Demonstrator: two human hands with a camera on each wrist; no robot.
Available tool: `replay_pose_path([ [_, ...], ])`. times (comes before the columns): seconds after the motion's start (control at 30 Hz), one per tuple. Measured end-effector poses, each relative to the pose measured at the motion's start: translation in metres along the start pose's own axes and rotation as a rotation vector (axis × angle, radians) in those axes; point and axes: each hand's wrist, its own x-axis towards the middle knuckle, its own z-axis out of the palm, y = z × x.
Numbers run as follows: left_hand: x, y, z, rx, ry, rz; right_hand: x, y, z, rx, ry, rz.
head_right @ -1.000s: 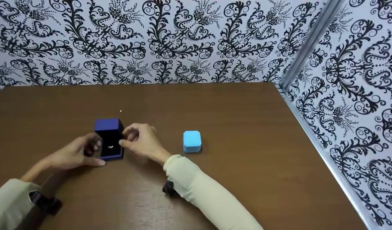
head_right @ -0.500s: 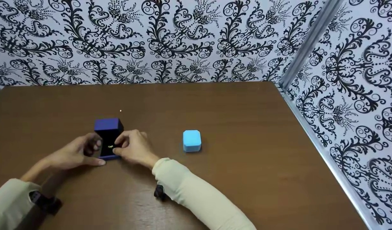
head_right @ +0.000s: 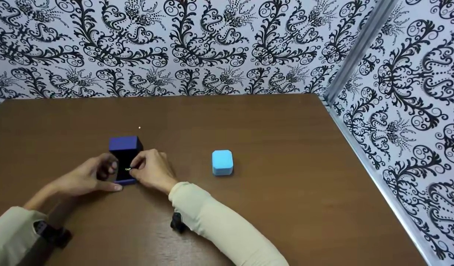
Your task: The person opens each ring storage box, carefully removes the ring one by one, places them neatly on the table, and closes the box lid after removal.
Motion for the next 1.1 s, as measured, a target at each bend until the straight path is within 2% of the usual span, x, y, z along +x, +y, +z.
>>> replay_pose_path([
  [0.53, -0.0009, 0.0005, 0.0001, -0.015, -0.001, -0.012, 0.0008, -0.0020, 0.0018, 0.012, -0.002, 0.022],
  [1.1, -0.0006, 0.0010, 0.0009, -0.034, -0.008, 0.007, 0.0008, -0.0040, 0.0031, 0.038, -0.025, 0.046],
])
